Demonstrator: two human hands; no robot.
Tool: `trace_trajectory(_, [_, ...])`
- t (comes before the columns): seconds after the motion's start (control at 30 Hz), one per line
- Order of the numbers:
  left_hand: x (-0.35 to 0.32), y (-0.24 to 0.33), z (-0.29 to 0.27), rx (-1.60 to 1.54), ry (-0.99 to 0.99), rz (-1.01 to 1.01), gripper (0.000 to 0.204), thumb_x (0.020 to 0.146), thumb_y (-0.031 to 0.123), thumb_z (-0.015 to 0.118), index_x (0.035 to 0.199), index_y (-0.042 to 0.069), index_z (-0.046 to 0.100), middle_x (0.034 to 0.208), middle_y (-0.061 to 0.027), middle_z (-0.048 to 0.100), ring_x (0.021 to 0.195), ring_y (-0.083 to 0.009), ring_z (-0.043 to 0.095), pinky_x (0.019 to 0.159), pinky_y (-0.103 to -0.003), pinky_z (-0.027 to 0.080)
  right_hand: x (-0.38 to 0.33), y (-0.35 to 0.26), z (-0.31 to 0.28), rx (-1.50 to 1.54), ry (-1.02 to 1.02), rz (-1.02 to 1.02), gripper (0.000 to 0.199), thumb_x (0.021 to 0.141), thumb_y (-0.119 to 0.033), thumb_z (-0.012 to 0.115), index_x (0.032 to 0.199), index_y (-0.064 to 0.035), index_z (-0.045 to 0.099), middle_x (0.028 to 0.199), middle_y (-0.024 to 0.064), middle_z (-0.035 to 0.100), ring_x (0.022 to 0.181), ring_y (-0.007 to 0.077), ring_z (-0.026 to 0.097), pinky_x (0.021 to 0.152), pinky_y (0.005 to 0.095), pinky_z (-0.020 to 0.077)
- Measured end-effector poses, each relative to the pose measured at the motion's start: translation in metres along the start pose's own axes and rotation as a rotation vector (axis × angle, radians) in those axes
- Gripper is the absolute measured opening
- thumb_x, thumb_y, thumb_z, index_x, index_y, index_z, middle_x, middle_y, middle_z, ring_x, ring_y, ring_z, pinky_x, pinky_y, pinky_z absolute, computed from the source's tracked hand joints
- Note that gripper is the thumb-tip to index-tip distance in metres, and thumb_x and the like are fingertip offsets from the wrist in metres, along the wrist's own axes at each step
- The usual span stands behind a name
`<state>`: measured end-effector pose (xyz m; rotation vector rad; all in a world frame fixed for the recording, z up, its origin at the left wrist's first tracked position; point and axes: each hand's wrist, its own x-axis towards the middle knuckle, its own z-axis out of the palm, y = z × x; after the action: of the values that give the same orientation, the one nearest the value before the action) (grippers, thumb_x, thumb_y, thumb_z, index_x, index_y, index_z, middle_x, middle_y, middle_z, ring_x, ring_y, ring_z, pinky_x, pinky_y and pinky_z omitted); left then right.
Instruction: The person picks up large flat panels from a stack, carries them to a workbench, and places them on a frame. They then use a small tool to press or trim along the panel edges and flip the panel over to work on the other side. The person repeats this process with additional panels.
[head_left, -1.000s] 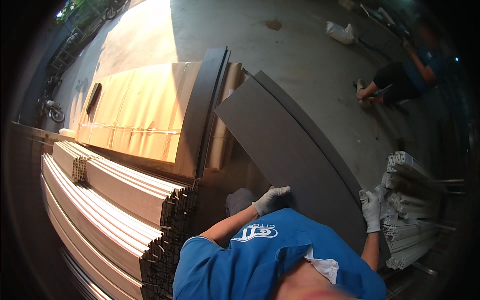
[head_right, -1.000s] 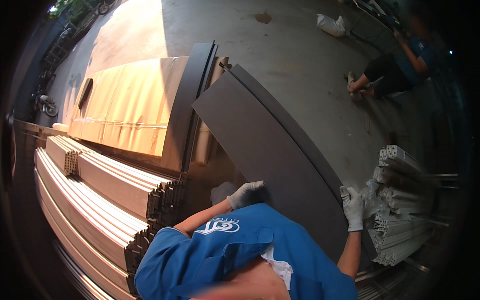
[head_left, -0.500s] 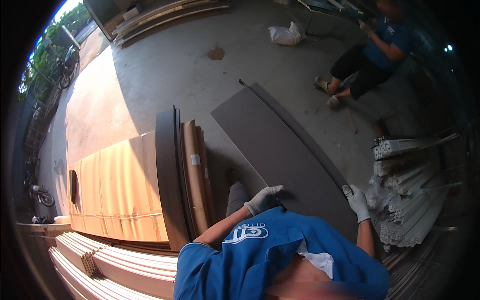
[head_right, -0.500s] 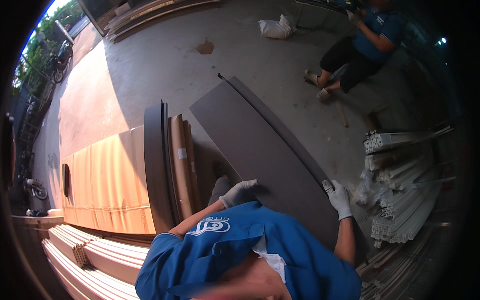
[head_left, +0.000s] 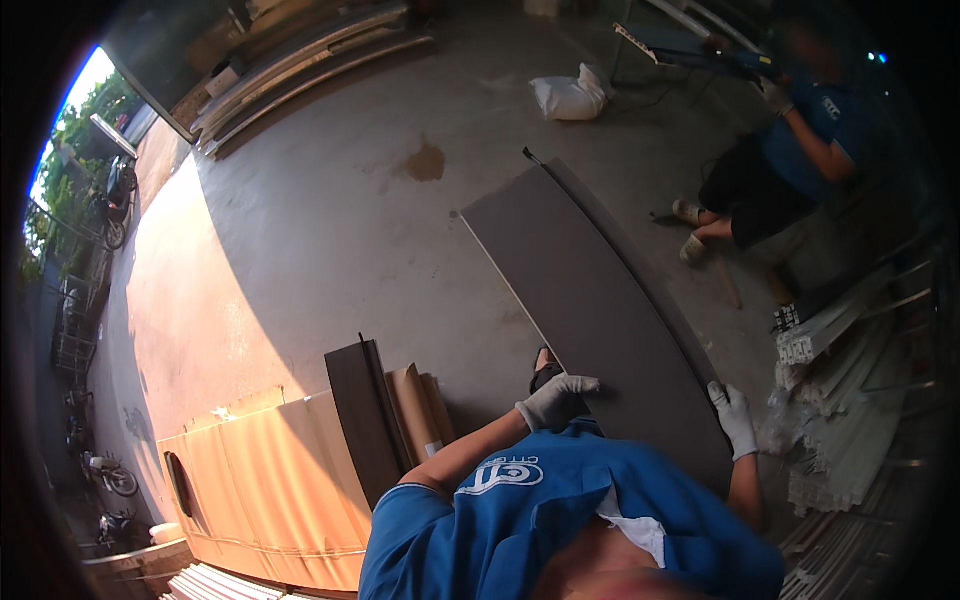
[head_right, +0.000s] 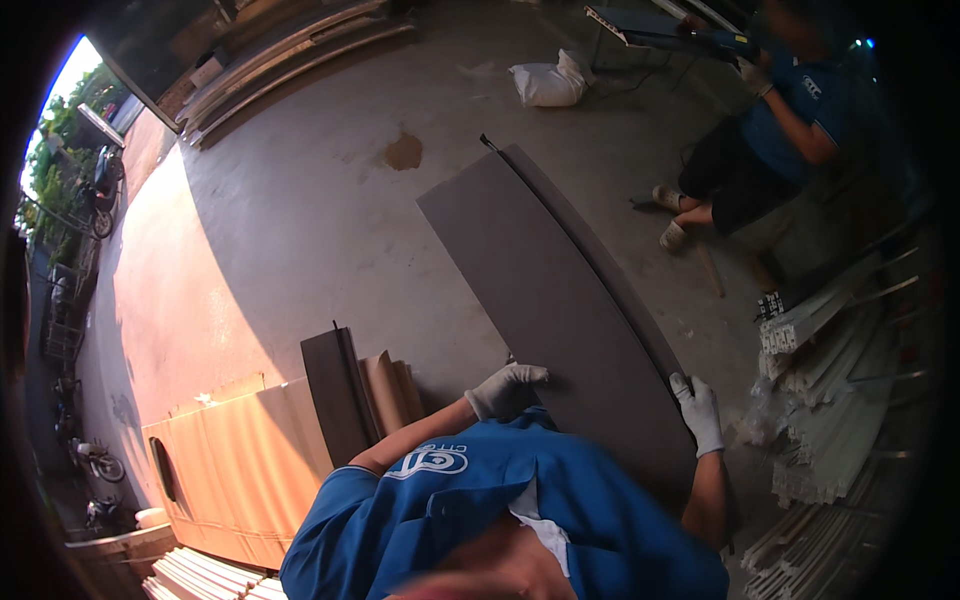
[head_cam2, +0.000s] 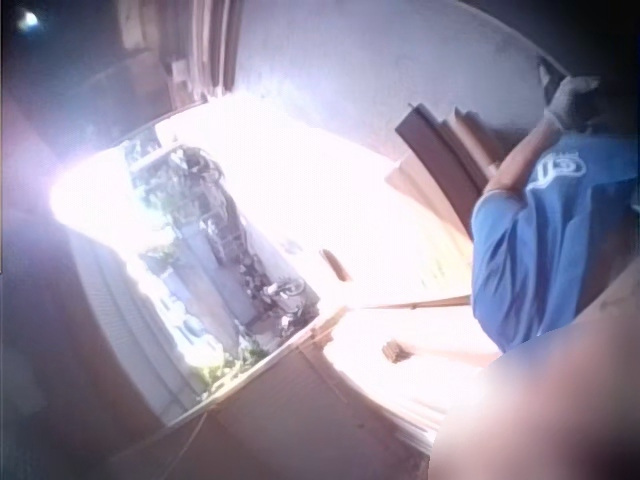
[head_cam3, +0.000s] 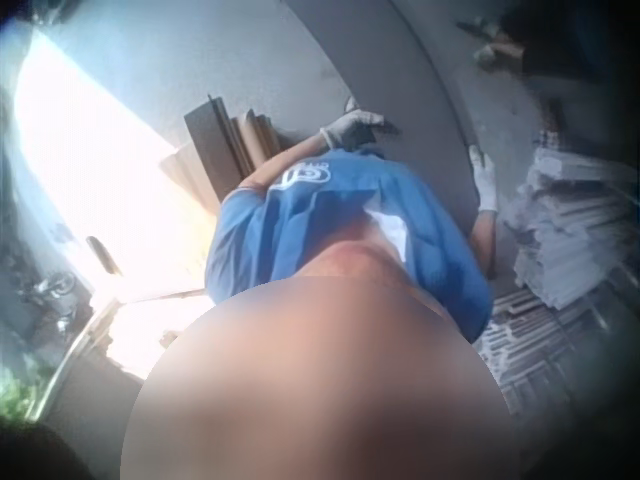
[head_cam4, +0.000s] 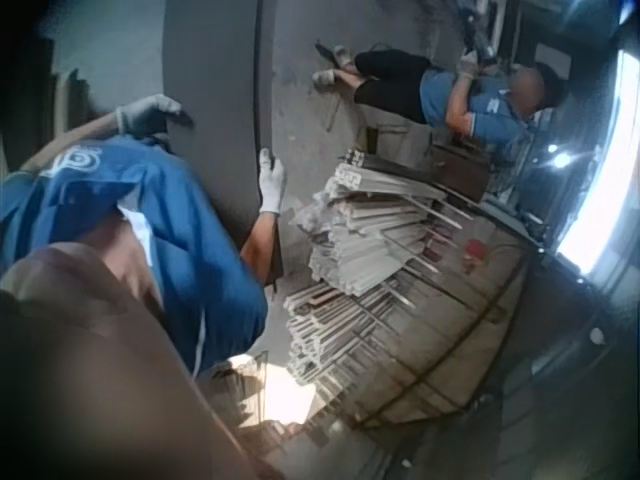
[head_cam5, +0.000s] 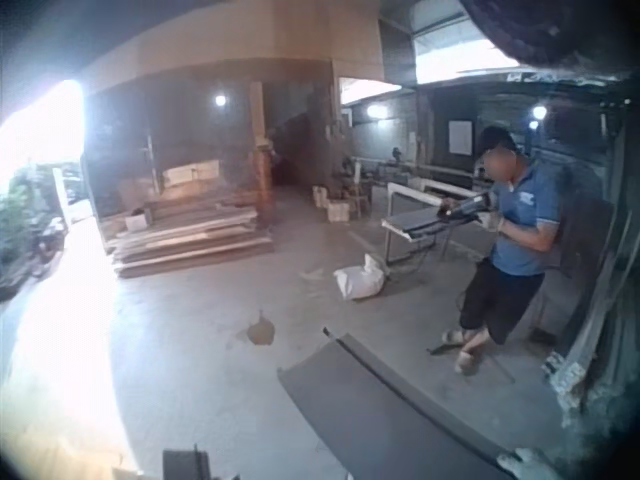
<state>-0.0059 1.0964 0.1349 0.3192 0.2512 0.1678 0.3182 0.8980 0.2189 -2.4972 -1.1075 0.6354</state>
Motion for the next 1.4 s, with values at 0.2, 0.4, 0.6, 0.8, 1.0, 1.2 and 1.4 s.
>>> trace_trajectory(0.2, [0.1,0.183,-0.036,-0.008,0.034,0.014,0.031,0.093,0.017,0.065,0.118,-0.002,0.067,0.118,-0.0136,0.07,0.109,-0.0267,0.067,0.102,-0.043,0.051,0.187,-0.089,0.006,-0.05,0.103,-0.022,0.077,0.094,-0.068,0.05,0.104,0.0067,0.065,0.1,0.0328,0.065,0.101,0.0478,0.064,0.082,0.05,0.0485])
trace_trajectory(0.4, [0.152,0.344,-0.074,-0.016,0.084,0.056,0.032,0.093,0.019,0.066,0.119,-0.001,0.067,0.119,-0.0137,0.069,0.113,-0.0279,0.065,0.105,-0.044,0.048,0.35,-0.19,0.015,-0.103,0.135,-0.058,0.076,0.094,-0.068,0.051,0.102,0.0061,0.066,0.095,0.0315,0.066,0.097,0.0485,0.064,0.078,0.0503,0.0484])
trace_trajectory(0.6, [0.17,0.513,-0.152,-0.066,0.079,-0.026,0.036,0.091,0.019,0.067,0.121,-0.001,0.064,0.121,-0.0151,0.067,0.115,-0.0302,0.062,0.106,-0.045,0.046,0.456,-0.328,0.051,-0.056,0.102,0.029,0.073,0.094,-0.068,0.052,0.098,0.0032,0.065,0.091,0.0282,0.067,0.092,0.0467,0.065,0.076,0.0494,0.0481])
trace_trajectory(0.8, [0.211,0.696,-0.178,0.056,0.086,-0.28,0.049,0.088,0.022,0.07,0.131,0.002,0.057,0.127,-0.0156,0.062,0.12,-0.0331,0.058,0.106,-0.053,0.044,0.524,-0.444,0.076,0.012,0.172,0.266,0.07,0.094,-0.065,0.052,0.11,0.0005,0.067,0.108,0.0263,0.069,0.106,0.0443,0.063,0.09,0.0495,0.049])
trace_trajectory(1.0, [0.308,0.831,-0.206,0.161,0.055,-0.32,0.056,0.086,0.02,0.073,0.137,0.006,0.055,0.129,-0.0133,0.061,0.124,-0.0315,0.055,0.107,-0.055,0.043,0.624,-0.49,0.114,0.316,0.364,0.381,0.056,0.096,-0.052,0.06,0.096,0.0027,0.071,0.085,0.0181,0.071,0.083,0.0292,0.07,0.074,0.0405,0.0502])
trace_trajectory(1.2, [0.454,0.984,-0.224,0.214,0.029,-0.372,0.036,0.088,0.017,0.072,0.121,0.005,0.063,0.114,-0.0091,0.066,0.112,-0.0253,0.062,0.103,-0.051,0.047,0.79,-0.51,0.12,0.325,0.376,0.452,0.063,0.097,-0.057,0.058,0.086,0.0041,0.065,0.074,0.0193,0.06,0.069,0.0219,0.053,0.071,0.0394,0.0455])
trace_trajectory(1.4, [0.553,1.124,-0.228,0.251,0.113,-0.419,0.029,0.092,0.012,0.068,0.118,0.0,0.065,0.111,-0.0086,0.068,0.105,-0.0208,0.066,0.099,-0.043,0.053,0.944,-0.56,0.099,0.391,0.342,0.466,0.059,0.1,-0.052,0.056,0.092,0.0059,0.065,0.072,0.0156,0.057,0.072,0.0141,0.049,0.068,0.0363,0.0444])
